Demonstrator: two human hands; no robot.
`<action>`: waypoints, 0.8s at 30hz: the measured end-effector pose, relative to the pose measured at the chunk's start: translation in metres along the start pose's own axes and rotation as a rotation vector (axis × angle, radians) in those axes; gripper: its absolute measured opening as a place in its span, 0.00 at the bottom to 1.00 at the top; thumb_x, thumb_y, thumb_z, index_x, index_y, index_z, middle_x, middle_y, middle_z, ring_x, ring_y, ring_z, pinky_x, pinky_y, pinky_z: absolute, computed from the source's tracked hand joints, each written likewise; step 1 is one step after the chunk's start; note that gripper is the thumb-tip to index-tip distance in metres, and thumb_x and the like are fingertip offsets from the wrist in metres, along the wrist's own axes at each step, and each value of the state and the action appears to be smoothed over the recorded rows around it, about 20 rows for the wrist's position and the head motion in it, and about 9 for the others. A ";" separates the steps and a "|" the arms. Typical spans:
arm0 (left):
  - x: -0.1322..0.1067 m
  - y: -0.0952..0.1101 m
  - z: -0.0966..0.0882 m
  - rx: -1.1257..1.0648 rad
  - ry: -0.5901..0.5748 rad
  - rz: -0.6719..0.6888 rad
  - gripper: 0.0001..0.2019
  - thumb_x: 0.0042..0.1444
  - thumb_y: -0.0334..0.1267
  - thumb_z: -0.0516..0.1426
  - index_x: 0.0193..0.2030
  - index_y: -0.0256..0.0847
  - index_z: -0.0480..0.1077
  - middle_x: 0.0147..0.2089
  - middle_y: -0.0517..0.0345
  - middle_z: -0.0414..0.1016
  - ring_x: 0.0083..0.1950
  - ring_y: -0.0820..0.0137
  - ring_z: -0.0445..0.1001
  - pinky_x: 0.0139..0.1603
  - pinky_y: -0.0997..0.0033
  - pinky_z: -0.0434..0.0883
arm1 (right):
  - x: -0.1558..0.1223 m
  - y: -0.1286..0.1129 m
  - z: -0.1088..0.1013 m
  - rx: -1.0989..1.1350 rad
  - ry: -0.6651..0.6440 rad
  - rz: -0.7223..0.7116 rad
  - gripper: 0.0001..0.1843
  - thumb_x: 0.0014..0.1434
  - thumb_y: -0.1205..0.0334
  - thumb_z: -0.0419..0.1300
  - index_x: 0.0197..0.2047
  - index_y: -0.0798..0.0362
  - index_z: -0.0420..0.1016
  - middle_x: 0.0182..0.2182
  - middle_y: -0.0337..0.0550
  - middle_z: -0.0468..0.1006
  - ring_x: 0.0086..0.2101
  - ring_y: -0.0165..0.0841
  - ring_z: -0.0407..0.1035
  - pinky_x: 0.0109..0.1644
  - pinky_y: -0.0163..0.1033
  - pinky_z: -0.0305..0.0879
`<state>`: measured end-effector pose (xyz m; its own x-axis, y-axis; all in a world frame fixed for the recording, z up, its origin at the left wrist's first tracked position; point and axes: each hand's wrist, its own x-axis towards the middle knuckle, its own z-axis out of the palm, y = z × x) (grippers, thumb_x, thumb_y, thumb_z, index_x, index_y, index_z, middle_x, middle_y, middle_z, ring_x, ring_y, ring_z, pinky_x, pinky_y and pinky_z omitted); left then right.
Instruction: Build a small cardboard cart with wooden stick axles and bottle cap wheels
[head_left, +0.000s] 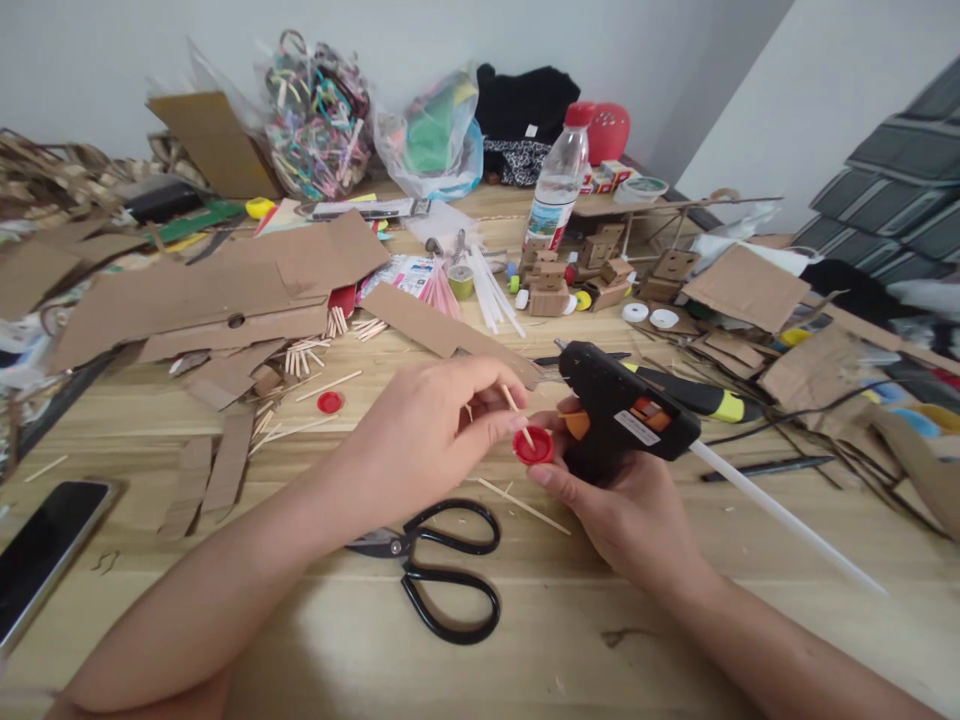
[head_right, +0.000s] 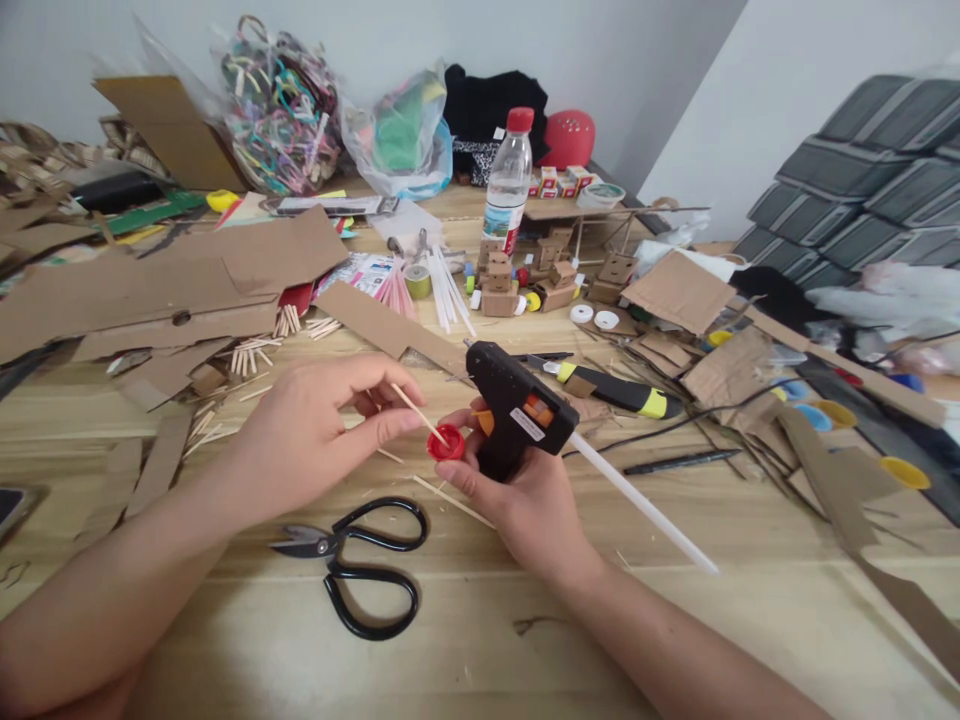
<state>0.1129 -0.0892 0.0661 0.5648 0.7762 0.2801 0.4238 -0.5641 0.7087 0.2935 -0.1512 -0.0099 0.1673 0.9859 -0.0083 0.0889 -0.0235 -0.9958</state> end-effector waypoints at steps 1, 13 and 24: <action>0.000 0.000 0.000 -0.003 0.003 0.010 0.07 0.56 0.24 0.62 0.34 0.40 0.77 0.28 0.66 0.80 0.27 0.75 0.75 0.30 0.78 0.70 | 0.000 0.000 0.000 0.008 0.003 0.001 0.26 0.44 0.41 0.75 0.41 0.48 0.80 0.31 0.42 0.80 0.31 0.35 0.70 0.37 0.42 0.75; -0.005 0.002 0.001 0.061 0.050 0.154 0.09 0.58 0.23 0.61 0.34 0.41 0.79 0.32 0.64 0.84 0.32 0.74 0.79 0.33 0.78 0.71 | 0.002 0.000 0.000 0.019 0.001 0.012 0.28 0.43 0.39 0.75 0.41 0.48 0.79 0.31 0.42 0.79 0.31 0.35 0.69 0.38 0.43 0.74; 0.011 -0.016 -0.013 -0.249 -0.027 -0.160 0.08 0.58 0.37 0.62 0.28 0.38 0.74 0.23 0.63 0.74 0.24 0.75 0.70 0.26 0.76 0.67 | 0.005 -0.011 -0.010 0.018 -0.103 -0.028 0.28 0.52 0.37 0.69 0.46 0.49 0.78 0.26 0.37 0.73 0.25 0.33 0.63 0.30 0.41 0.65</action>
<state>0.1036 -0.0677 0.0661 0.5250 0.8400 0.1368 0.3239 -0.3459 0.8806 0.3027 -0.1476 0.0022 0.0626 0.9980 0.0114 0.0748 0.0067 -0.9972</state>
